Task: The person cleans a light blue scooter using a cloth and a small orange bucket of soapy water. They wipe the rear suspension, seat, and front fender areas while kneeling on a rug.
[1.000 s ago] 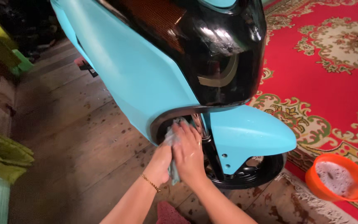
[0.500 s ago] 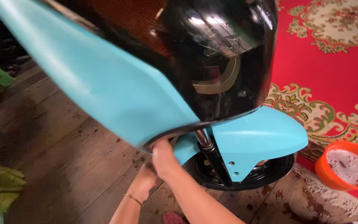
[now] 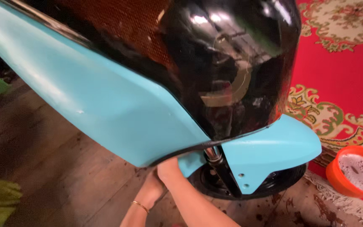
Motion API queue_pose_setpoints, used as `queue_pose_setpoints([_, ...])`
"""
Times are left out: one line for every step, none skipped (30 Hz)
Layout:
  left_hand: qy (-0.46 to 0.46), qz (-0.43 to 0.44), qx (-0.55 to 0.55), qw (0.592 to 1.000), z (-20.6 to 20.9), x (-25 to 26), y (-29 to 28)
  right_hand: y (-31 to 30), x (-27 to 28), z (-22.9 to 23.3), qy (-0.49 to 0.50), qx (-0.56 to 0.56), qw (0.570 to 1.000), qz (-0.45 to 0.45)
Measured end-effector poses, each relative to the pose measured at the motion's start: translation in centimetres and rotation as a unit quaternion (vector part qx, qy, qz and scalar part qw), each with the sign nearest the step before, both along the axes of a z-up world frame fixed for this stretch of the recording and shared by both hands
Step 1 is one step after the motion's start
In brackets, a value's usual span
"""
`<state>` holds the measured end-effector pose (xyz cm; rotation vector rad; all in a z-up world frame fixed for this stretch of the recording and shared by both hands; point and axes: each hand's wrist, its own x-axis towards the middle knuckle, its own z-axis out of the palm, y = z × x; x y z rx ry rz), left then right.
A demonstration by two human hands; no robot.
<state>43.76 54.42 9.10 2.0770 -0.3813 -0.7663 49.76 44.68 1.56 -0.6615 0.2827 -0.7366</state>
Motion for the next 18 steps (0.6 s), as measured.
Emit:
queue_pose_setpoints([0.018,0.004,0.036,0.999,0.2,0.2,-0.4,-0.7,0.4,1.4,0.012,-0.005,1.0,0.005])
queue_pose_setpoints([-0.007,-0.01,0.03,0.999,0.0,0.4,-0.6,-1.4,1.0,2.7,0.024,-0.005,1.0,0.011])
queue_pose_setpoints([-0.033,-0.024,0.024,0.999,-0.5,0.7,-0.8,-2.1,1.6,3.6,0.032,-0.008,0.999,0.015])
queue_pose_setpoints([-0.06,-0.036,0.019,0.997,-1.0,1.0,-0.7,-2.7,2.1,4.0,0.039,-0.012,0.999,0.013])
queue_pose_setpoints([-0.039,-0.029,-0.008,0.999,-1.5,1.2,-0.7,-3.2,2.6,4.2,0.046,-0.017,0.999,0.012])
queue_pose_setpoints([-0.018,-0.021,-0.034,0.999,-2.0,1.3,-0.6,-3.3,3.0,4.0,0.052,-0.022,0.998,0.008])
queue_pose_setpoints([0.004,-0.013,-0.061,0.998,-2.3,1.5,-0.5,-3.4,3.4,3.6,0.062,-0.029,0.998,0.003])
queue_pose_setpoints([0.016,-0.008,-0.052,0.999,-2.6,1.6,-0.1,-3.2,3.5,2.7,0.073,-0.036,0.997,-0.003])
queue_pose_setpoints([0.028,-0.002,-0.042,0.999,-2.9,1.7,0.6,-3.0,3.6,1.8,0.087,-0.043,0.995,-0.01])
queue_pose_setpoints([0.04,0.002,-0.035,0.999,-3.3,2.0,0.9,-2.8,3.6,0.8,0.109,-0.054,0.993,-0.016])
queue_pose_setpoints([0.021,-0.004,-0.042,0.999,-3.9,2.4,1.2,-2.6,3.5,-0.3,0.132,-0.063,0.989,-0.022])
queue_pose_setpoints([0.005,-0.01,-0.049,0.999,-4.7,2.6,1.6,-2.3,2.7,-1.6,0.158,-0.073,0.984,-0.027])
queue_pose_setpoints([-0.012,-0.016,-0.055,0.998,-5.5,2.9,1.6,-1.6,1.6,-2.9,0.182,-0.104,0.977,-0.028])
queue_pose_setpoints([0.039,0.025,-0.059,0.997,-6.1,3.1,1.3,-0.7,0.2,-3.7,0.203,-0.135,0.969,-0.027])
queue_pose_setpoints([0.09,0.065,-0.064,0.992,-6.4,3.0,1.1,0.2,-1.6,-4.1,0.232,-0.214,0.948,-0.036])
queue_pose_setpoints([0.139,0.103,-0.066,0.983,-6.3,2.9,1.1,1.0,-3.3,-3.8,0.23,-0.225,0.946,-0.035])
queue_pose_setpoints([0.212,0.138,-0.116,0.96,-5.9,2.7,1.2,1.4,-5.0,-2.8,0.221,-0.235,0.946,-0.031])
queue_pose_setpoints([0.285,0.174,-0.165,0.928,-5.2,2.4,1.7,2.3,-7.1,-1.5,0.209,-0.238,0.948,-0.02])
